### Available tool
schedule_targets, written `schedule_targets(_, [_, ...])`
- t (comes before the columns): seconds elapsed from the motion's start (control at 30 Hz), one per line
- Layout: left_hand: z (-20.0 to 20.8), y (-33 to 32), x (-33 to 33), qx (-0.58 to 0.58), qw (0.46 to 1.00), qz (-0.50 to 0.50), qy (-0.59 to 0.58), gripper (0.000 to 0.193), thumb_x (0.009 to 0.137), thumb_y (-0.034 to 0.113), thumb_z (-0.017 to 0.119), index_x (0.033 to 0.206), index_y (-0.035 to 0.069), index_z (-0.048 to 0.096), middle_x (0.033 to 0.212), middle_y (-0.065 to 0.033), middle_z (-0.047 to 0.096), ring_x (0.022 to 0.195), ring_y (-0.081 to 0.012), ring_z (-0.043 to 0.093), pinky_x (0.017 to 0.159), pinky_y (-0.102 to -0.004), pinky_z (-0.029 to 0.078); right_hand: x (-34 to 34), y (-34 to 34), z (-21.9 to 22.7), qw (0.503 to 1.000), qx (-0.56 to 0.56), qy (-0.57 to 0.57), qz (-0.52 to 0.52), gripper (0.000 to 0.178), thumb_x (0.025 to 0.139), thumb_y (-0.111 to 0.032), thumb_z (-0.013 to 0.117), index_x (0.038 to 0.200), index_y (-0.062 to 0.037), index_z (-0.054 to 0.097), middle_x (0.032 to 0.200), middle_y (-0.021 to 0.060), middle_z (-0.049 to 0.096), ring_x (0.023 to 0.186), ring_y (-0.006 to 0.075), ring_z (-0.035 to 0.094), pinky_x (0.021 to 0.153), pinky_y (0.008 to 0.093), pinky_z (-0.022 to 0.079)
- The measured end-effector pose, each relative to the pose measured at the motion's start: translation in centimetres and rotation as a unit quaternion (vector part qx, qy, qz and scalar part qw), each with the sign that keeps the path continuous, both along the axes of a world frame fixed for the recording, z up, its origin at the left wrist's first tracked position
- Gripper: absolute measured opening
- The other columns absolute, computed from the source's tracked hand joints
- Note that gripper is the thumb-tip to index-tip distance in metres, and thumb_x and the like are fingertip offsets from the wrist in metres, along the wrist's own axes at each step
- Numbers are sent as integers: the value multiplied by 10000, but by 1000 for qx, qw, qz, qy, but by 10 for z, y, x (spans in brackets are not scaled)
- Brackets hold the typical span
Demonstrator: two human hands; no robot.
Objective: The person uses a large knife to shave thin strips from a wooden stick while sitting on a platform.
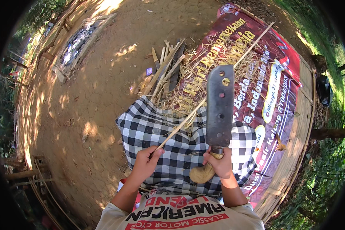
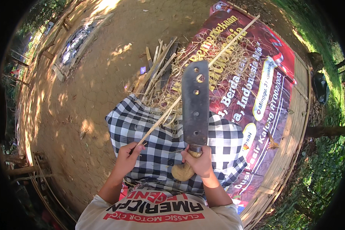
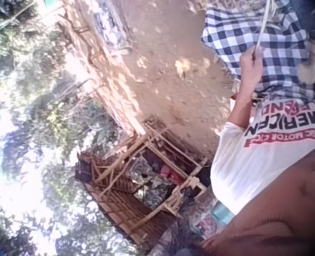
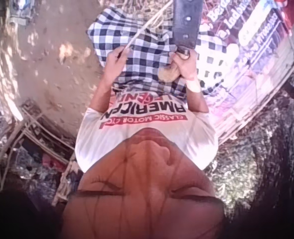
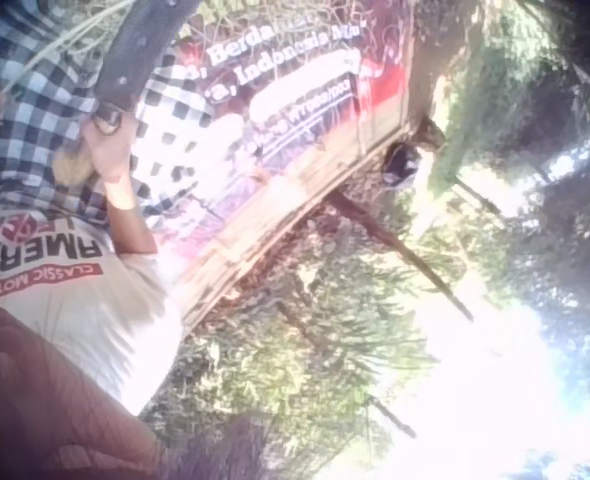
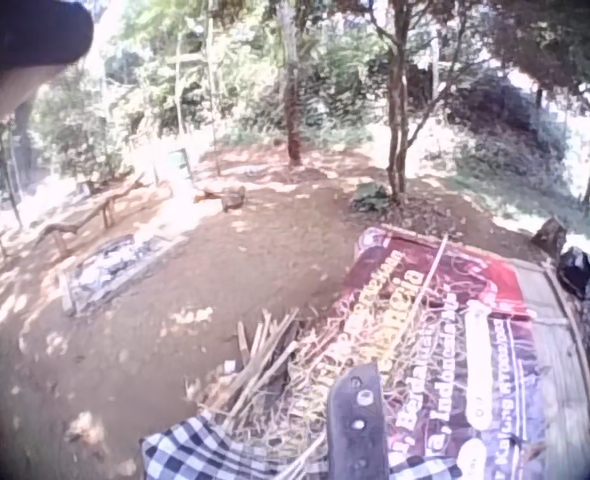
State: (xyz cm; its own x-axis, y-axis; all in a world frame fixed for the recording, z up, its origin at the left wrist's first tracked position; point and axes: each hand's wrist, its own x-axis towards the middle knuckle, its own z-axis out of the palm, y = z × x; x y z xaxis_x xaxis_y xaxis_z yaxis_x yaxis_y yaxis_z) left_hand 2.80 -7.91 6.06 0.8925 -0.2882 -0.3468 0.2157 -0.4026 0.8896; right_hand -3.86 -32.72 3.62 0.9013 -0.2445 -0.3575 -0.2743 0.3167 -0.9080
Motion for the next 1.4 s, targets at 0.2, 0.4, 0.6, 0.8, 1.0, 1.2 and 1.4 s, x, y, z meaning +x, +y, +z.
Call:
schedule_targets(0.2, [-3, -12, -2, 8, 998, -17, -60, 209, 951, 155, 556, 908, -26, 651, 565, 49, 385, 538, -34, 322, 479, -232, 268, 47, 16, 12, 985, 29, -97, -138, 223, 783, 64, 690, 908, 1, 516, 1057, 147, 626, 680, 128, 621, 580, 269, 519])
schedule_targets(0.4, [-8, -16, -9, 26, 992, -50, -113, 186, 941, 132, 566, 900, -28, 652, 544, 33, 392, 511, -44, 327, 463, -241, 268, 64, 23, 5, 979, 67, -111, -154, 171, 805, 49, 680, 896, 14, 539, 843, 102, 647, 657, 131, 621, 585, 267, 516])
schedule_targets(0.6, [-16, -3, -15, 0, 998, -31, -56, 183, 939, 127, 571, 895, -32, 649, 581, 21, 449, 554, -45, 370, 498, -232, 310, 60, 13, 4, 981, 21, -110, -161, 114, 811, 44, 672, 842, 10, 567, 735, 70, 630, 627, 121, 613, 578, 269, 510])
schedule_targets(0.8, [-17, -1, -16, -18, 999, -45, -11, 182, 940, 108, 554, 874, -37, 642, 656, 13, 526, 614, -43, 417, 553, -216, 351, 59, 2, 3, 985, -31, -92, -142, 171, 794, 69, 659, 892, 3, 536, 765, 108, 642, 626, 153, 618, 585, 279, 505])
schedule_targets(1.0, [-21, -2, -18, -28, 998, -47, -8, 189, 941, 130, 567, 886, -33, 646, 611, 34, 472, 579, -37, 376, 518, -220, 317, 64, -3, 0, 987, -54, -92, -122, 161, 783, 71, 669, 857, 1, 544, 746, 82, 621, 621, 144, 612, 574, 270, 497])
schedule_targets(1.2, [-31, 1, -24, -45, 997, -48, 30, 215, 952, 167, 564, 876, -18, 642, 583, 58, 419, 554, -29, 340, 493, -221, 283, 57, 10, 3, 992, -7, -73, -99, 186, 769, 67, 698, 853, -4, 549, 746, 65, 602, 613, 138, 607, 565, 270, 500])
schedule_targets(1.4, [-24, -4, -26, -78, 992, -39, 96, 230, 960, 187, 554, 872, -3, 648, 599, 55, 439, 558, -24, 366, 500, -214, 295, 52, 10, 14, 996, 3, -55, -75, 183, 777, 53, 696, 864, -5, 546, 737, 66, 603, 617, 130, 609, 566, 266, 495])
